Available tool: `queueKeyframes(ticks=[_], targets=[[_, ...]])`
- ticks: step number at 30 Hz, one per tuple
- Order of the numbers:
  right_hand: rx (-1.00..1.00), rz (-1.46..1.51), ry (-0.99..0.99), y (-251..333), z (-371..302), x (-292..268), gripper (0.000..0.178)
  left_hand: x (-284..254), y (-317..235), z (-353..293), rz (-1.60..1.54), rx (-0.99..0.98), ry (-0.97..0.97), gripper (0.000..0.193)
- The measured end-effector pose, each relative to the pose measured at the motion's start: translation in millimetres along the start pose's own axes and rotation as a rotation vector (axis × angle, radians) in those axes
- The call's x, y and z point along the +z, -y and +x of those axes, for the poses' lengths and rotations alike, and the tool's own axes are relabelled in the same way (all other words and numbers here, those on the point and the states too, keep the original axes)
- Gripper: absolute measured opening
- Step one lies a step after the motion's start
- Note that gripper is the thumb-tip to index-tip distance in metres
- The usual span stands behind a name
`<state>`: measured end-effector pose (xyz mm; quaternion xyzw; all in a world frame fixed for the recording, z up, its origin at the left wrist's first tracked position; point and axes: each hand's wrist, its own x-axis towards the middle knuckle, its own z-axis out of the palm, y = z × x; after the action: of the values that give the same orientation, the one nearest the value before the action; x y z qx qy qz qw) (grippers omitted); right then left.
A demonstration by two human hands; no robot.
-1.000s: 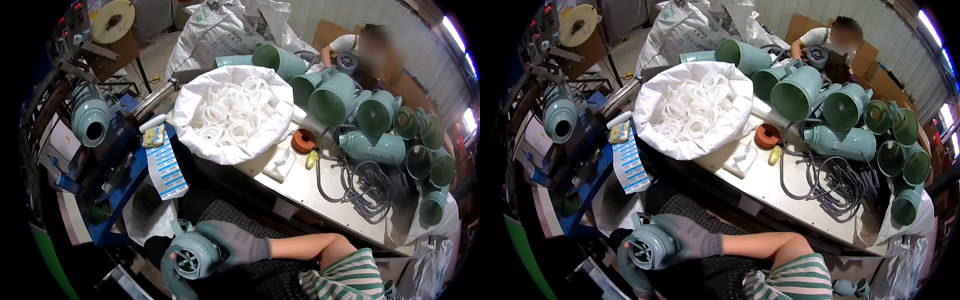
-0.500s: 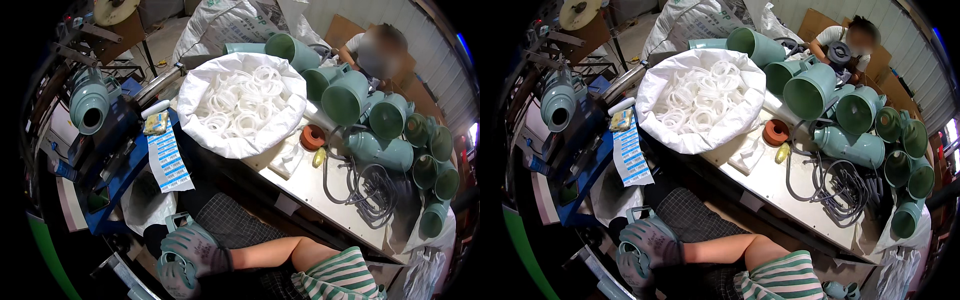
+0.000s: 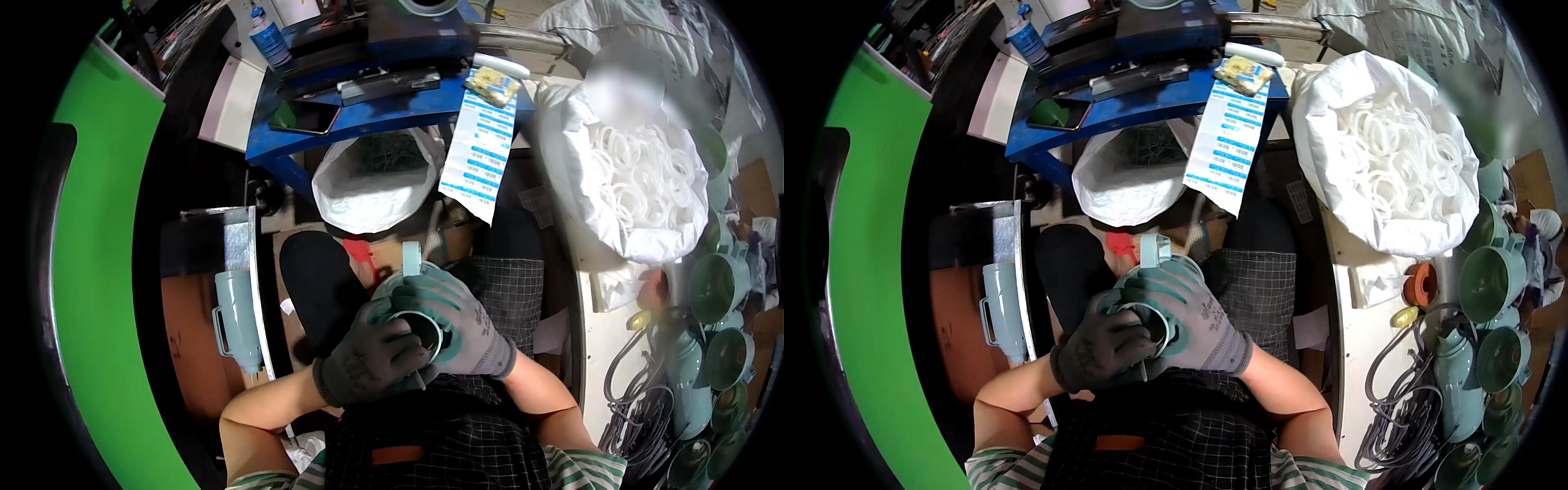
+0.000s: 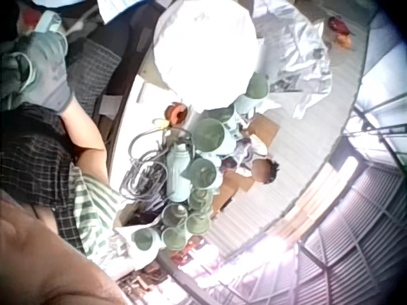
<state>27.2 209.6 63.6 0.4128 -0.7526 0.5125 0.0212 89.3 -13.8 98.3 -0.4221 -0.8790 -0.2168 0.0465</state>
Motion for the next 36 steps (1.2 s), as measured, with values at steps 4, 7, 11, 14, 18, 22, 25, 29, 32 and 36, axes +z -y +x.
queueKeyframes(ticks=[4, 7, 11, 14, 18, 22, 25, 29, 32, 36], targets=[[-0.062, 0.088, -0.044, -22, 46, -4, 0.076, -7, 30, 10, 0.197, 0.001, -0.329, 0.038], [0.013, -0.090, -0.161, -52, 87, 4, 0.072, -7, 73, 29, 0.391, -0.203, -0.486, 0.093], [-0.104, -0.171, -0.132, -52, 105, -7, 0.078, -12, 84, 35, 0.365, -0.257, -0.555, 0.105], [-0.038, -0.219, -0.079, -28, 78, -33, 0.092, -15, 63, 40, 0.149, -0.241, -0.488, 0.104], [0.023, 0.217, 0.004, -1, 8, -73, 0.087, -9, 20, 50, -0.385, -0.118, -0.449, 0.104], [0.362, 0.049, -0.289, 11, -31, -124, 0.018, 11, 8, 54, -0.288, -0.065, -0.375, 0.095], [0.448, -0.369, -0.660, 8, -37, -192, 0.015, 22, 13, 50, -0.307, -0.039, -0.429, 0.091], [0.489, -1.291, -0.455, -40, -31, -280, 0.019, 24, 11, 53, -0.402, -0.080, -0.424, 0.089], [0.671, -1.383, -0.232, -67, -31, -302, 0.012, 20, 4, 62, -0.306, -0.004, -0.436, 0.087], [0.514, -1.454, -0.530, -50, -15, -306, 0.006, 18, -2, 57, -0.212, -0.075, -0.380, 0.086]])
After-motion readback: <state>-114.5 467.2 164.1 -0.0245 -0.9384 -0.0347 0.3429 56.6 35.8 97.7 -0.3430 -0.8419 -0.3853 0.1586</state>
